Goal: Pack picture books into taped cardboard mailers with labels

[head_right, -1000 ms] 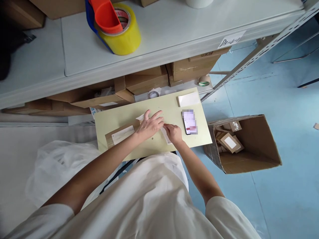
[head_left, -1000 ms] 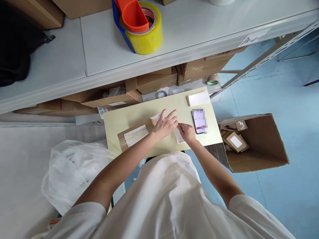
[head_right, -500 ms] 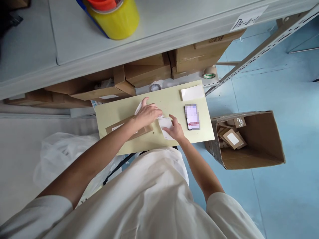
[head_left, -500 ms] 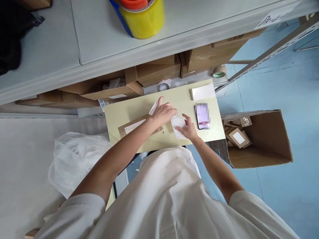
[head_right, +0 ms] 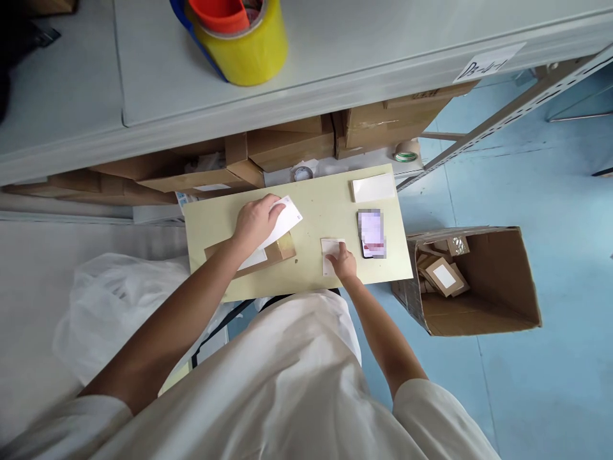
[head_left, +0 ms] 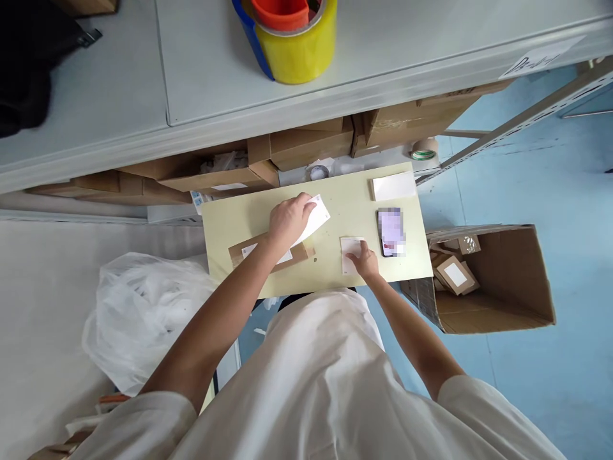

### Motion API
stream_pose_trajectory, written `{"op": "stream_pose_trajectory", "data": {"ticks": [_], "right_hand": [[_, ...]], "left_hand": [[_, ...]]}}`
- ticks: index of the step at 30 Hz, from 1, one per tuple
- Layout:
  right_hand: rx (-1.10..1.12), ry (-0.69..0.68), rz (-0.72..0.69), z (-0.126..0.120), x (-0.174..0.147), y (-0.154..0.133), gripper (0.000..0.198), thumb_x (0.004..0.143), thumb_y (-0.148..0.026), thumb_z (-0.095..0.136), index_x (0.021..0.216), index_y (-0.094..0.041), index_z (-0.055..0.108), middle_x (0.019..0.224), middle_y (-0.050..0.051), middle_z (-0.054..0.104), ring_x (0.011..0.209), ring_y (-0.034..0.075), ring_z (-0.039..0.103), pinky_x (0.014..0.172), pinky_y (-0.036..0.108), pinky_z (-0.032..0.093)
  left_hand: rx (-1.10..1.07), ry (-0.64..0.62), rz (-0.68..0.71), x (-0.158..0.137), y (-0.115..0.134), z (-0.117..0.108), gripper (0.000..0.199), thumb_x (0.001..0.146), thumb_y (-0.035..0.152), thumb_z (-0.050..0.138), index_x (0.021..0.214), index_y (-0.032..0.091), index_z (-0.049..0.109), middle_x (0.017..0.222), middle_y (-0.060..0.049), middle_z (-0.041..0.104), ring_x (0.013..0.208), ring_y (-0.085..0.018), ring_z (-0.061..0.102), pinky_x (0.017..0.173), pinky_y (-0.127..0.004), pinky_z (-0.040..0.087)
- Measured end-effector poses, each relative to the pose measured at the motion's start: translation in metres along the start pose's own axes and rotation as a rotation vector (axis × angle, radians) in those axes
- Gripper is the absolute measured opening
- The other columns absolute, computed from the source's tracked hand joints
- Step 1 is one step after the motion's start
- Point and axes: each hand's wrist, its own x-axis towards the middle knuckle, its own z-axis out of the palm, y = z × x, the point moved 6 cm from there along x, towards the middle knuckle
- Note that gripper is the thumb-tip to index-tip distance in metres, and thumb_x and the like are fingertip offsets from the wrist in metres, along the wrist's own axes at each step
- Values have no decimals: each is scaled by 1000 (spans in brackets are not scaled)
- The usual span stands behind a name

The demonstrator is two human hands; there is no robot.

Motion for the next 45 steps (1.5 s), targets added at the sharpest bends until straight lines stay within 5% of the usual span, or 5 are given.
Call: {"op": "stream_pose_trajectory", "data": {"ticks": [10,18,24,33,45], "right_hand": [[64,141,-84,-16,45,-25,38,81,-21,45,118,-14,46,97,15,64,87,27,60,74,39,47],[277,301,-248,-48,-15,-72,54,76,-41,61,122,-17,47,126,18,50,117,34,46,95,53,40],[795,-203,-466,-53,-91,-193,50,73,-50,67,113,-22,54,92,6,67,76,19,63,65,32,51],[303,517,-742,-90,-173,-254,42,78,-40,64,114,-21,56,111,12,62,102,26,57,84,44,48],[68,532,-1013,-58,-265,-304,18,84,-31,62,101,-26,65,97,4,72,84,20,65,80,38,49]], "left_hand": [[-467,-6,-196,-77,-40,-6,24,84,14,37,90,19,60,79,-2,67,69,-15,60,63,-25,44],[-855,-22,-183,-123,-60,5,33,82,24,51,114,17,52,79,-2,66,70,-14,61,66,-27,47],[-1114,-27,-242,-147,-67,-12,42,75,29,66,112,17,52,73,-1,67,65,-14,61,65,-27,46],[-1465,5,-259,-206,-82,-33,30,65,40,76,75,15,64,72,-2,68,65,-14,63,67,-28,51],[-1931,18,-64,-249,-82,-64,22,72,34,75,83,18,67,71,3,66,73,-11,65,87,-33,51]]}}
